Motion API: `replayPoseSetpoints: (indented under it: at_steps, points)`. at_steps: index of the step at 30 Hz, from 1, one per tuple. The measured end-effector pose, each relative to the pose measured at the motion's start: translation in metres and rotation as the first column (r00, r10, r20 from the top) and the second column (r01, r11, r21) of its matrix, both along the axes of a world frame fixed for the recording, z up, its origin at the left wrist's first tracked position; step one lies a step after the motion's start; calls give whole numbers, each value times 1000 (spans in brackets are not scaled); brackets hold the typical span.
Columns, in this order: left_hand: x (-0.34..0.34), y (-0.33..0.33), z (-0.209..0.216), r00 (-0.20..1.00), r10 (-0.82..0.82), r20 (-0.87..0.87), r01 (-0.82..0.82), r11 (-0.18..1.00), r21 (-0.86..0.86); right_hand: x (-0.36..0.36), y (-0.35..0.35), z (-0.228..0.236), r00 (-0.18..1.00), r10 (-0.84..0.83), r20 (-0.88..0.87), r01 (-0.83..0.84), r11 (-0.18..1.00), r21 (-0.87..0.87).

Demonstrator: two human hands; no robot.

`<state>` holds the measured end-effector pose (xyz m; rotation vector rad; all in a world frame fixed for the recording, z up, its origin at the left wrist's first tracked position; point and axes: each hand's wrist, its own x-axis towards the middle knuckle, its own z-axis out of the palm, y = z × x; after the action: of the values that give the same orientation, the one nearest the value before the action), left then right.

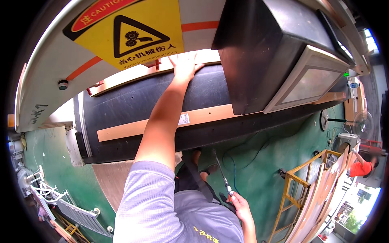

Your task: The person positions wooden boards onto a large machine, operates a digital interface on the machine, and cleans the work surfaces with a hand-held air nozzle.

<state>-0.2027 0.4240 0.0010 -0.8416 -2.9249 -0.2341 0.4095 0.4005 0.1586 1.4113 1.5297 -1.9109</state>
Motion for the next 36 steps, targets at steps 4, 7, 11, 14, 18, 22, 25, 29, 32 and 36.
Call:
replayPoseSetpoints:
  at_steps: [4,7,11,14,18,22,25,29,32,36]
  points:
    - [-8,5,-3,998,-15,61,18,999,-41,0,1,4,998,-30,51,31,999,-15]
    - [-5,8,-1,998,-45,44,48,996,-70,-6,-2,3,999,-32,21,32,999,15]
    - [-13,-7,-9,994,0,112,7,998,-56,-2,-1,4,1000,-4,-19,5,999,43]
    - [12,-5,25,981,-82,178,69,995,78,1,-2,11,997,-33,-65,38,997,66]
    - [101,-73,78,921,-307,239,-66,482,874,11,-6,7,983,-77,-169,90,993,74]
    - [99,-184,142,992,78,-96,75,235,969,16,-17,6,962,-107,-252,117,993,24]
    - [76,-225,227,973,228,34,-11,-102,995,20,-25,4,937,-109,-333,124,992,25]
    - [36,-274,238,992,102,78,-59,-180,982,26,-30,9,918,-96,-385,106,994,5]
    - [33,-280,240,988,3,155,-148,-278,949,35,-32,5,910,-98,-403,109,994,5]
    - [36,-271,252,961,-7,277,-260,-374,890,48,-35,-1,906,-72,-418,107,993,60]
